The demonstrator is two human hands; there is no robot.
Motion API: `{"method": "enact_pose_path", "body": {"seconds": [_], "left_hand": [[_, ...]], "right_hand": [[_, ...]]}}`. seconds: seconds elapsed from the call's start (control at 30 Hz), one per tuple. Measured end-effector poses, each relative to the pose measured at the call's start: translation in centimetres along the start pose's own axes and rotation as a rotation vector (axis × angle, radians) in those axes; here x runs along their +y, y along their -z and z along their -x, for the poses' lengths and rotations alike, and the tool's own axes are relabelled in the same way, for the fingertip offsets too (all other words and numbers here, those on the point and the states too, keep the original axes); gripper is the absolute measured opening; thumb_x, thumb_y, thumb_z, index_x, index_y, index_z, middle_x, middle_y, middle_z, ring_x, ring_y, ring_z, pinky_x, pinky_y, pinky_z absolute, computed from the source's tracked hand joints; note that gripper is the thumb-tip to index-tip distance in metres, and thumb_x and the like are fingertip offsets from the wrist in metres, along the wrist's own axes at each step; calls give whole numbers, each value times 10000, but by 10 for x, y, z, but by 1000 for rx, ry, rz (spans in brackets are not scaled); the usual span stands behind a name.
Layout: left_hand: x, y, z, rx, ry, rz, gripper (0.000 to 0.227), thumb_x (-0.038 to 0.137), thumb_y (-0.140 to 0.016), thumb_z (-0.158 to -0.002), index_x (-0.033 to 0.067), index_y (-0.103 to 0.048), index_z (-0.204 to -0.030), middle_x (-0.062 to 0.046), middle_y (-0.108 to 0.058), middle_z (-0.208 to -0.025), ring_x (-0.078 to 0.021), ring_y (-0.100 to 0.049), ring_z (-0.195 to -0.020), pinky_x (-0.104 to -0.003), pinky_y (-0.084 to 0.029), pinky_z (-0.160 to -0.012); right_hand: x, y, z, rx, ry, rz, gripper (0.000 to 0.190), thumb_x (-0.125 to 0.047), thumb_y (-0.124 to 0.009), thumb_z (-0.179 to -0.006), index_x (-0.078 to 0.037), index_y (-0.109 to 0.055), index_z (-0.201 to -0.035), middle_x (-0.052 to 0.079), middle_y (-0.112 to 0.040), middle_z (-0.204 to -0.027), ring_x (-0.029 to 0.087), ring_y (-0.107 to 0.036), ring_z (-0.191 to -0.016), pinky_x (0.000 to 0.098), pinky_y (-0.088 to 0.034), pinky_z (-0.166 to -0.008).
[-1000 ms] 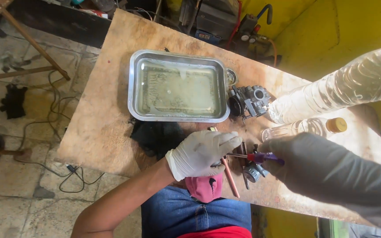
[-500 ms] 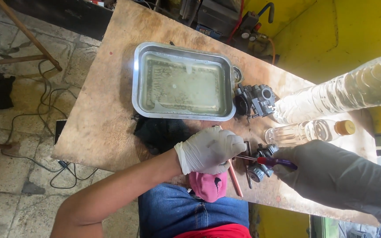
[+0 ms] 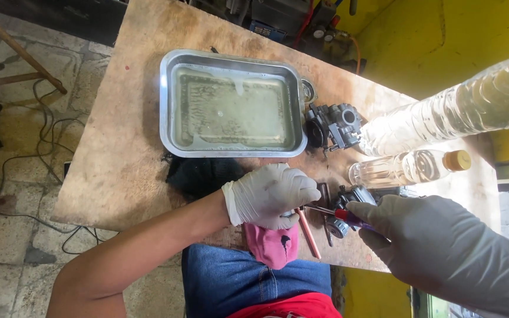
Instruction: The person uses a screwdriver to disassemble a carburetor held in their left hand, removing small screws and components. They place the removed parts on the workbench next to other carburetor pieces and a tray of liquid.
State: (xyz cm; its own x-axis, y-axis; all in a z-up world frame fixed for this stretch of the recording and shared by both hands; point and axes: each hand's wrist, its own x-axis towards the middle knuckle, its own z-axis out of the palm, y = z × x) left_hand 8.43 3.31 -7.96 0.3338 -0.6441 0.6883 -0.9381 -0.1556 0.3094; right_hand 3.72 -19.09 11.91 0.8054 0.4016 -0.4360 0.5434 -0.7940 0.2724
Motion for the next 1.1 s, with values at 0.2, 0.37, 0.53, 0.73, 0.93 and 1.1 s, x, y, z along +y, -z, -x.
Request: {"method": "enact_pose_path", "body": {"seconds": [0.2,0.37,0.53,0.73,0.93,1.1], "left_hand": [[-4,3,7,71,-6,105,537,185,-761,-690,85,-547,-1172,-95,-626,-1152,-310,-675,-1029,-431,-536,-882],[-2,8,5,64,5,56,508,132,-740,-708,99,-530,-1170,-82,-639,-1114,-288,-662,-985,-397,-547,-869],[0,10,6,32,-1,10,502,156,-772,-703,101,-538,-1143,-71,-619,-1093,-279,-658,-966,-397,-532,-805],[2,2,3,-12,7,-85,450,211,-746,-703,110,-543,-1091,-50,-603,-1069,-255,-632,-917,-412,-498,-745],[-2,5,7,61,68,66,446,184,-812,-734,115,-539,-1080,-39,-612,-969,-248,-634,-834,-390,-515,-717],[-3,9,6,18,33,-16,422,192,-747,-689,114,-528,-1041,-40,-586,-979,-258,-612,-861,-382,-482,-736]], "right_hand": [[0,-4,1,70,77,64,341,-441,-556,-887,-453,-593,-1226,-27,-641,-724,332,-653,-532,514,-511,-464],[-20,33,-16,-349,-172,15,302,-539,-505,-913,-537,-548,-1211,-49,-712,-900,310,-723,-774,483,-591,-700],[-26,50,-31,-520,-305,-105,376,-549,-545,-901,-556,-599,-1273,-45,-797,-946,269,-742,-901,395,-586,-820],[-27,53,-39,-612,-532,-163,338,-591,-580,-913,-593,-700,-1229,-58,-708,-616,121,-567,-570,234,-466,-646],[-39,63,-40,-676,-314,130,316,-646,-381,-975,-444,-583,-1108,-59,-770,-909,246,-738,-874,411,-571,-763],[-16,19,-9,-200,50,94,434,-511,-495,-944,-407,-401,-1354,-54,-640,-824,232,-662,-499,452,-553,-429]]}}
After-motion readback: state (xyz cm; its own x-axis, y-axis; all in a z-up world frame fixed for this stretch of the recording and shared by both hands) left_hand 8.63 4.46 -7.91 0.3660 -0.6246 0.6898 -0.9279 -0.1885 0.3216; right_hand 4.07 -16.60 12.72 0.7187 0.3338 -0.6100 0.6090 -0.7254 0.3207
